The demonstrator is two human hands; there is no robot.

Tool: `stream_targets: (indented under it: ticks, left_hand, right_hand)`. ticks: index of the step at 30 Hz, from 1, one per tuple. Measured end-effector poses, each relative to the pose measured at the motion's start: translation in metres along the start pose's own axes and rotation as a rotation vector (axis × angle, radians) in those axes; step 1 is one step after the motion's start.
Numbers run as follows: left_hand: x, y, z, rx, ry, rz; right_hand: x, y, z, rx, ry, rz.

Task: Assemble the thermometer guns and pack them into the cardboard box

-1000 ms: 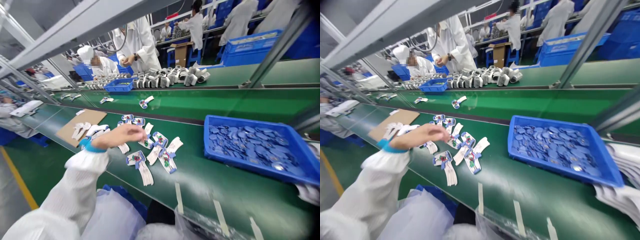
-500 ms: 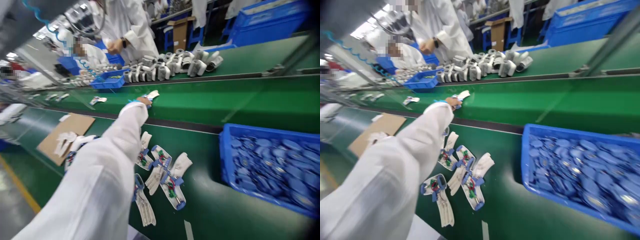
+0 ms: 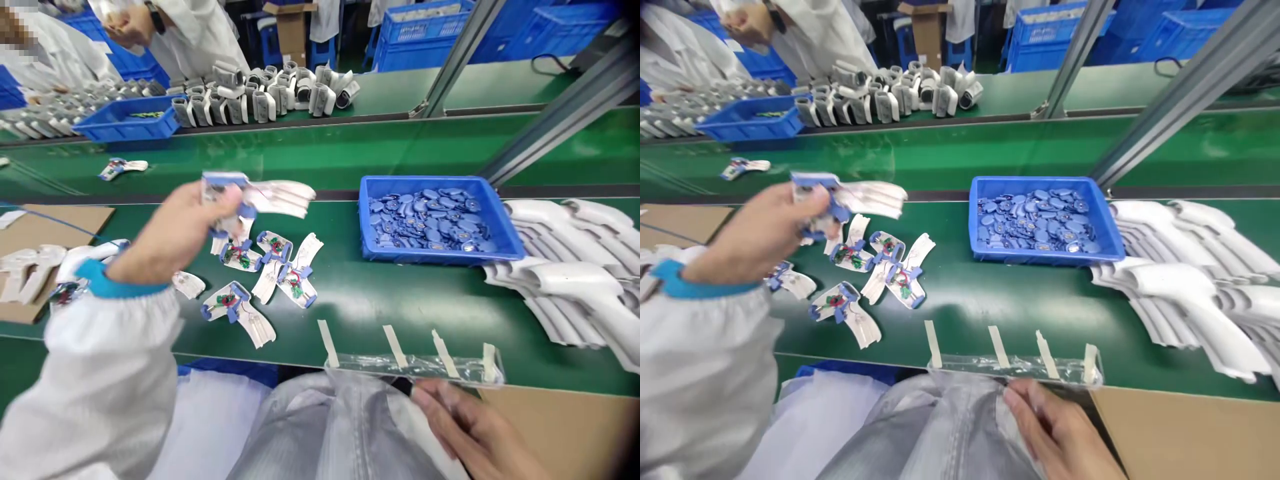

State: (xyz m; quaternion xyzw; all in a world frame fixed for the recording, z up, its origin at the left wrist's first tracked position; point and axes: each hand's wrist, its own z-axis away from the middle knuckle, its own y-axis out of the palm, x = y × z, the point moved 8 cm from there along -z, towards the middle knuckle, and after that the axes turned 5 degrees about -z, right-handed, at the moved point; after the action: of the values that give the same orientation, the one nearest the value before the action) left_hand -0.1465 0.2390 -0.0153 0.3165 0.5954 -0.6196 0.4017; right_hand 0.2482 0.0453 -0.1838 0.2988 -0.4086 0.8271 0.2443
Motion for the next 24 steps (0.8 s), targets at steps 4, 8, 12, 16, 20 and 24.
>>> stream_targets:
  ticks: [4, 8, 12, 16, 20, 24]
  left_hand:
    - [-0.010, 0.095, 0.075, 0.211, -0.011, 0.202]
    - [-0.002, 0.165, 0.107, 0.313, -0.076, 0.324]
    - [0.008, 0.203, 0.112, 0.386, -0.089, 0.303]
    - [0.010, 0.218, 0.105, 0.414, 0.000, 0.156]
    - [0.008, 0.223, 0.097, 0.427, 0.093, 0.004]
    - [0.008, 0.225, 0.096, 0.456, 0.138, -0.108]
  right_hand:
    - [0.044, -0.043, -0.026, -0.409, -0.245, 0.283]
    - [0.055, -0.062, -0.051, -0.639, -0.384, 0.505]
    - [0.039, -0.102, -0.054, -0.706, -0.329, 0.188]
    - [0.053, -0.128, -0.050, -0.718, -0.371, 0.051]
    - [0.097, -0.116, -0.054, -0.584, -0.505, 0.065]
    - [0.133, -0.095, -0.059, -0.421, -0.544, 0.184]
